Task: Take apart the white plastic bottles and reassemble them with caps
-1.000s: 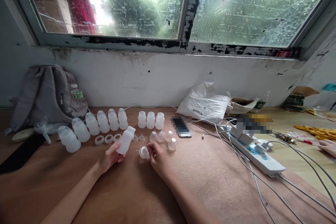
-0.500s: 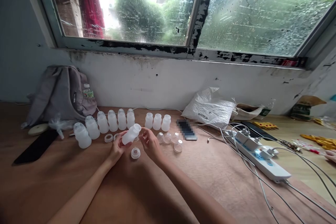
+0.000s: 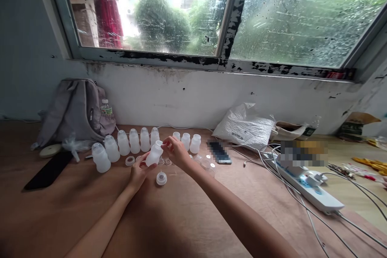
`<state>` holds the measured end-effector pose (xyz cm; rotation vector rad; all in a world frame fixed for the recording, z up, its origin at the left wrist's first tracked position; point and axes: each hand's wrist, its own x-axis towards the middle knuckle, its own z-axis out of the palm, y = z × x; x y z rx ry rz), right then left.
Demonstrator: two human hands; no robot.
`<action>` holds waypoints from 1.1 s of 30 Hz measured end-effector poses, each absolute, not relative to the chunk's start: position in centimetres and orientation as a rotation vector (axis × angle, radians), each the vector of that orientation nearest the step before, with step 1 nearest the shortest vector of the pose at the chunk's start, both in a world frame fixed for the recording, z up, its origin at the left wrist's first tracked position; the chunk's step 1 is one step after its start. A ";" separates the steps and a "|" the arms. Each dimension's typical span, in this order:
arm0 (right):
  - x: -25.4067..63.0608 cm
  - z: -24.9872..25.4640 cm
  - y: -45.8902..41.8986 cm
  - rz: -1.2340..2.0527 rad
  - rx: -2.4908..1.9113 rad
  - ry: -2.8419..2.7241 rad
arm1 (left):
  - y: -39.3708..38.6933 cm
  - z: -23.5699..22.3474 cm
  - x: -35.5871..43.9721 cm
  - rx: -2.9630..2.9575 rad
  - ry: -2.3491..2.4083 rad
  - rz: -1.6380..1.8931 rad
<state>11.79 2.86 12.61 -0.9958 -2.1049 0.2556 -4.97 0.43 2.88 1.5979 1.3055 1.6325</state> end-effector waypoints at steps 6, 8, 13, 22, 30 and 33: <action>11.5 12.8 3.8 0.232 -0.941 -2.250 | 0.3 3.0 -5.0 1.622 1.348 1.585; 11.5 13.1 4.4 0.201 -0.933 -2.292 | 0.4 2.9 -5.0 1.619 1.317 1.575; 11.9 14.2 6.9 -0.129 -0.997 -2.321 | 0.5 2.6 -5.0 1.642 1.175 1.481; 11.1 12.6 11.3 -0.459 -1.201 -2.477 | -0.5 3.1 -6.0 2.275 1.190 1.030; 10.6 10.7 13.3 -0.488 -1.265 -2.469 | -0.4 2.6 -5.9 2.368 1.322 0.957; 10.8 10.3 13.4 -0.487 -1.280 -2.452 | -0.4 2.9 -6.1 2.353 1.356 1.002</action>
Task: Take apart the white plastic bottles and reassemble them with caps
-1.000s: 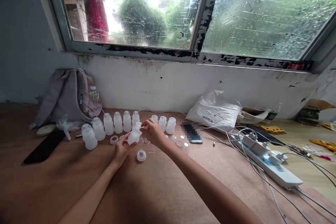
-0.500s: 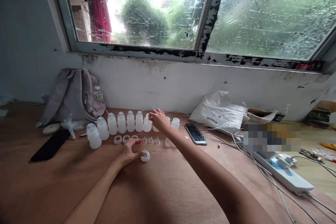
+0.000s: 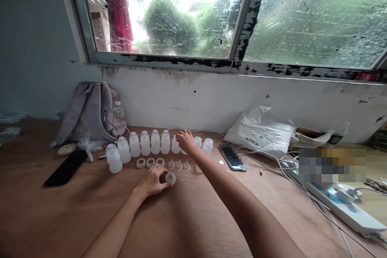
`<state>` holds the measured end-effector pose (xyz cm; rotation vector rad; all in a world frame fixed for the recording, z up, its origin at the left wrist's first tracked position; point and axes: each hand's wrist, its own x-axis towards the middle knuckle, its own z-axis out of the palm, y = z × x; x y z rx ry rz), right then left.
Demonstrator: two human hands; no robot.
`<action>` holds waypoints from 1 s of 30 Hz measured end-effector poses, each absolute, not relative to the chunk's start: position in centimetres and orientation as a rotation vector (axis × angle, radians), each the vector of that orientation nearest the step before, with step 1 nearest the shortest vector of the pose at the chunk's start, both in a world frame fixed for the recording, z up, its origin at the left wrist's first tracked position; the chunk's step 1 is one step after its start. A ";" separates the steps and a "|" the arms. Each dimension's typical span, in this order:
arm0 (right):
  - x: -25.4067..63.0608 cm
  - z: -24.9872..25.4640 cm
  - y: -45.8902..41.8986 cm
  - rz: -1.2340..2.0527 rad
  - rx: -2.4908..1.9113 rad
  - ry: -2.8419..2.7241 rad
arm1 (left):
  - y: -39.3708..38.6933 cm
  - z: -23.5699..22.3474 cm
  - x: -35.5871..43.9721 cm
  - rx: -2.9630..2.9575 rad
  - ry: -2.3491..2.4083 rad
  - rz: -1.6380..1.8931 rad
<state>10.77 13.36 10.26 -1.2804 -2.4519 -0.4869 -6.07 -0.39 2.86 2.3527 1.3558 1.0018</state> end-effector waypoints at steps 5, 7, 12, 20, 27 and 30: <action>10.8 10.4 12.8 -0.469 -1.288 -2.407 | -0.3 3.1 -6.6 2.333 1.408 1.063; 10.6 10.7 11.8 -0.470 -1.279 -2.372 | -0.1 3.0 -6.9 2.323 1.430 1.074; 9.4 8.7 6.5 -0.150 -1.117 -2.273 | 0.5 2.8 -7.5 2.332 1.434 1.154; 8.1 2.0 0.4 0.267 -1.168 -2.044 | 0.5 2.7 -7.3 2.399 1.396 1.162; 8.7 1.6 0.3 0.336 -1.178 -1.961 | -0.2 3.1 -6.6 2.445 1.333 1.084; 8.8 1.4 0.3 0.391 -1.171 -1.961 | -0.4 3.3 -6.3 2.425 1.331 1.057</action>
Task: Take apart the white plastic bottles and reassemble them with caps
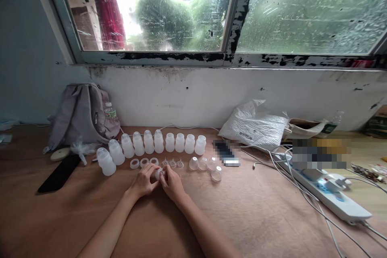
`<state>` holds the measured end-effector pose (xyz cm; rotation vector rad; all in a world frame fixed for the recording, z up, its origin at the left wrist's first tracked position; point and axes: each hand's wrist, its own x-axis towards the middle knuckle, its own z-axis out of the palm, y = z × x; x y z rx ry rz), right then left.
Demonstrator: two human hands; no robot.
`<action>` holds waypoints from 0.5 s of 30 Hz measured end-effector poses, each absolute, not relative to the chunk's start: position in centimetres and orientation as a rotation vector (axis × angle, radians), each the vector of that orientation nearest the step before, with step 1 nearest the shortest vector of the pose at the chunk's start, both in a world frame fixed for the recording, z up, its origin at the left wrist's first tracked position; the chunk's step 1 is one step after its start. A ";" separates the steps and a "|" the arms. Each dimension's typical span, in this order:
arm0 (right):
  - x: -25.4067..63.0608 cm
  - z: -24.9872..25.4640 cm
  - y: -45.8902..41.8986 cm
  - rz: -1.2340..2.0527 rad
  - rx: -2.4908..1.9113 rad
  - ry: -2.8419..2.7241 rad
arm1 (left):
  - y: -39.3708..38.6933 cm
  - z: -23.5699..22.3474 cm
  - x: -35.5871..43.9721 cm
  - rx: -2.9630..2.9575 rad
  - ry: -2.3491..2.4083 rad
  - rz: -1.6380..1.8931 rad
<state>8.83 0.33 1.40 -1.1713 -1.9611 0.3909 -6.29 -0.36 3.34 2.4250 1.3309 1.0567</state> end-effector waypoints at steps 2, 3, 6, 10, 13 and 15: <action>8.9 1.4 0.4 0.424 -1.161 -1.967 | -0.5 3.4 -6.1 2.399 1.341 1.053; 8.9 1.4 0.4 0.440 -1.153 -1.966 | -0.6 3.4 -6.0 2.383 1.349 1.054; 9.0 1.7 0.4 0.508 -1.110 -1.942 | -0.9 3.4 -5.8 2.329 1.373 1.055; 9.0 2.4 0.5 0.671 -1.061 -1.860 | -1.5 3.7 -5.9 2.264 1.394 1.048; 9.0 2.7 0.5 0.798 -1.041 -1.813 | -2.0 4.0 -6.2 2.243 1.412 1.027; 9.0 2.8 0.4 0.867 -1.022 -1.805 | -2.2 4.0 -6.4 2.248 1.446 1.003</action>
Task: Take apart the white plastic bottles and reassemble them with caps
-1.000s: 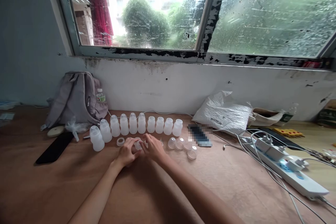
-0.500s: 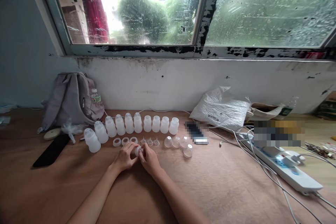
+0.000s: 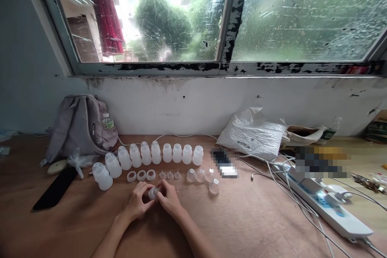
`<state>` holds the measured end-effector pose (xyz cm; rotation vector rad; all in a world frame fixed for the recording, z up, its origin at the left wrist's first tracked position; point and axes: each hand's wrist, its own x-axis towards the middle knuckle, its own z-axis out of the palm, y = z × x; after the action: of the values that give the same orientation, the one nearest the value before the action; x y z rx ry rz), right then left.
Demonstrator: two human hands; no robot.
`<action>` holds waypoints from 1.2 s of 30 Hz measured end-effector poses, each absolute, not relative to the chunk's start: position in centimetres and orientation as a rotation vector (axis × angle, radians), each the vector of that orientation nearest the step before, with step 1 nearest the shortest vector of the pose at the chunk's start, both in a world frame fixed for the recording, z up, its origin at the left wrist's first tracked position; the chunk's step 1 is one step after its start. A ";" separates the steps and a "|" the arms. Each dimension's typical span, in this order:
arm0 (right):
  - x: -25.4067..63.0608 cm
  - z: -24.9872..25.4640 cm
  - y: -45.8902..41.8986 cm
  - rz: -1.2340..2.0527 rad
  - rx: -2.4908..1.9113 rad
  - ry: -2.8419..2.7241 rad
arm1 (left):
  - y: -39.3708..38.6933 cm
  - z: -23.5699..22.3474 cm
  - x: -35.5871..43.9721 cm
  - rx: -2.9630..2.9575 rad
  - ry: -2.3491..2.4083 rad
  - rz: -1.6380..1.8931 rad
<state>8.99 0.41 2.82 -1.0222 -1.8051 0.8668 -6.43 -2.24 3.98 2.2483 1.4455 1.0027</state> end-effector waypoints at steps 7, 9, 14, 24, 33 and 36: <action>9.7 2.2 1.0 0.867 -1.018 -1.733 | -2.0 2.6 -8.5 2.267 1.597 1.013; 9.9 2.0 1.3 0.776 -1.118 -1.694 | -1.6 2.1 -9.7 2.245 1.711 1.061; 10.0 1.5 1.8 0.512 -1.381 -1.775 | -1.4 1.7 -12.1 2.131 2.063 1.028; 9.8 0.9 1.8 0.345 -1.401 -1.966 | -1.9 1.8 -13.6 1.926 2.401 0.767; 9.9 0.8 1.9 0.310 -1.397 -1.978 | -1.8 1.9 -13.4 1.871 2.455 0.693; 9.9 0.7 1.9 0.312 -1.399 -1.968 | -1.6 1.6 -13.4 1.868 2.464 0.696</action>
<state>9.89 1.95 0.69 -1.3993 -1.9677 0.3117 -13.37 -1.65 1.59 1.8679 2.4637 0.6960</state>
